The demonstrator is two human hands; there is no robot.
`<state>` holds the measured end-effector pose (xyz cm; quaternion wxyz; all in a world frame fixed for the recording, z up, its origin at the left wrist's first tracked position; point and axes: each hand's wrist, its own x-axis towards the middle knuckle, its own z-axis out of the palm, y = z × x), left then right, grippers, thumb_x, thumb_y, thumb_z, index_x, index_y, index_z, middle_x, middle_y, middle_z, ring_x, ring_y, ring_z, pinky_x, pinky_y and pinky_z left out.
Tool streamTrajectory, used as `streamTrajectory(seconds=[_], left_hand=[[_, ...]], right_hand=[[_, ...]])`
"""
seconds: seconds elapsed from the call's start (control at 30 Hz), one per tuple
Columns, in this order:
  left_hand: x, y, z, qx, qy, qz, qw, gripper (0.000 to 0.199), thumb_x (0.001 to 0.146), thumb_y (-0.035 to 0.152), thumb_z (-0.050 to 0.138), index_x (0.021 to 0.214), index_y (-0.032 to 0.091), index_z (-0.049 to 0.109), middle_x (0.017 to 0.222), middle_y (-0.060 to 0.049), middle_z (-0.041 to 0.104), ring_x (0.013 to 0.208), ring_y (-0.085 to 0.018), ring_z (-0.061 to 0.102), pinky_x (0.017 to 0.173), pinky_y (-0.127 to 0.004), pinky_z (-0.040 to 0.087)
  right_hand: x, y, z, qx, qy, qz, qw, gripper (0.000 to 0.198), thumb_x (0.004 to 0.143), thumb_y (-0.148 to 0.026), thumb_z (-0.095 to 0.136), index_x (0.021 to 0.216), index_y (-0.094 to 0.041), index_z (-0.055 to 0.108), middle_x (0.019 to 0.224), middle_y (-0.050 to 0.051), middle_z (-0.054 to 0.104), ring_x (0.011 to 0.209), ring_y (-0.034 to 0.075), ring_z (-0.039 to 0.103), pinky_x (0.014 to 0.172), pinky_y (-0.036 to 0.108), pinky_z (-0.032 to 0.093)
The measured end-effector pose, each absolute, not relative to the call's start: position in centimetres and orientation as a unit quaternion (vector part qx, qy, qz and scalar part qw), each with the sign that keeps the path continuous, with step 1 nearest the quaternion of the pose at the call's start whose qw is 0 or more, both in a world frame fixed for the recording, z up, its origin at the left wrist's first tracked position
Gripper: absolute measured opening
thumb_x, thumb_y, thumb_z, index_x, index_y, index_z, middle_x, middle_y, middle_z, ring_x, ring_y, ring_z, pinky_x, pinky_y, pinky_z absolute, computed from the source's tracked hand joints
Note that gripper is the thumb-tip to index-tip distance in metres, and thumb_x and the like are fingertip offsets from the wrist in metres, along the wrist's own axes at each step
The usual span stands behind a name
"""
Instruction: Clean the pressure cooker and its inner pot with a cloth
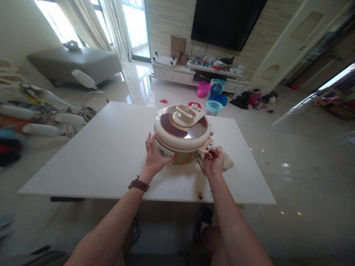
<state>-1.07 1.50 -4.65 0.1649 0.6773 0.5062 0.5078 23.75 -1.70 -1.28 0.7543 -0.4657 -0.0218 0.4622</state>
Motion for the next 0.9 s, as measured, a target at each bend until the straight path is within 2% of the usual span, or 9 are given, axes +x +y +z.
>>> streamTrajectory(seconds=[0.13,0.23,0.4,0.5,0.6,0.67,0.77,0.9], left_hand=[[-1.0,1.0,-4.4,0.673,0.509,0.518,0.137,0.130,0.056,0.042,0.099,0.160,0.026,0.024,0.163,-0.021,0.025,0.158,-0.043,0.024,0.128,-0.062,0.028],[-1.0,0.7,-4.2,0.675,0.513,0.515,0.126,0.126,0.058,0.043,0.099,0.159,0.026,0.025,0.163,-0.021,0.027,0.157,-0.043,0.026,0.127,-0.064,0.027],[-1.1,0.8,-4.0,0.676,0.510,0.516,0.132,0.121,0.058,0.042,0.099,0.156,0.026,0.029,0.161,-0.021,0.029,0.156,-0.042,0.029,0.127,-0.065,0.028],[-1.8,0.9,-3.6,0.678,0.505,0.518,0.131,0.118,0.059,0.048,0.098,0.154,0.025,0.032,0.160,-0.020,0.030,0.155,-0.042,0.030,0.127,-0.064,0.027],[-3.1,1.2,-3.1,0.664,0.519,0.522,0.131,0.115,0.059,0.055,0.097,0.151,0.023,0.036,0.158,-0.020,0.032,0.154,-0.042,0.030,0.128,-0.063,0.026],[-4.4,1.5,-2.9,0.653,0.530,0.527,0.123,0.114,0.058,0.058,0.097,0.149,0.021,0.039,0.156,-0.021,0.034,0.152,-0.042,0.031,0.128,-0.062,0.026],[-6.4,2.2,-3.2,0.635,0.549,0.533,0.106,0.106,0.058,0.059,0.096,0.143,0.019,0.047,0.150,-0.020,0.041,0.148,-0.041,0.036,0.126,-0.061,0.028],[-8.0,3.1,-4.5,0.589,0.609,0.518,0.119,0.082,0.061,0.057,0.093,0.126,0.017,0.061,0.131,-0.014,0.055,0.131,-0.036,0.052,0.117,-0.057,0.041]], right_hand=[[24.3,-0.4,-0.6,-0.436,-0.067,0.479,0.759,0.013,0.084,-0.036,0.073,0.084,-0.024,0.069,0.083,-0.003,0.074,0.074,0.013,0.069,0.066,0.024,0.058],[23.7,0.1,-0.5,-0.429,-0.093,0.467,0.767,0.019,0.080,-0.033,0.079,0.096,-0.023,0.074,0.094,-0.001,0.078,0.083,0.013,0.072,0.070,0.022,0.059],[23.2,0.3,-0.9,-0.415,-0.108,0.424,0.798,0.020,0.074,-0.027,0.082,0.092,-0.020,0.075,0.093,-0.001,0.080,0.088,0.014,0.074,0.077,0.024,0.061],[23.1,0.1,-0.9,-0.434,-0.102,0.417,0.792,0.018,0.073,-0.026,0.079,0.089,-0.019,0.075,0.085,-0.001,0.078,0.078,0.013,0.071,0.066,0.023,0.059],[22.2,-0.4,-0.8,-0.460,-0.107,0.416,0.777,0.010,0.072,-0.027,0.076,0.076,-0.020,0.069,0.069,-0.004,0.071,0.060,0.011,0.062,0.052,0.021,0.049],[21.0,-0.9,-0.7,-0.472,-0.115,0.408,0.773,0.018,0.071,-0.028,0.076,0.067,-0.022,0.059,0.059,-0.007,0.062,0.051,0.009,0.054,0.045,0.021,0.042],[18.6,-1.8,-0.8,-0.491,-0.124,0.401,0.763,0.030,0.072,-0.035,0.077,0.067,-0.024,0.049,0.053,-0.010,0.053,0.043,0.008,0.047,0.040,0.021,0.035],[16.4,-2.7,-1.0,-0.494,-0.130,0.466,0.722,0.030,0.077,-0.046,0.072,0.071,-0.024,0.053,0.052,-0.008,0.056,0.041,0.009,0.048,0.039,0.022,0.036]])
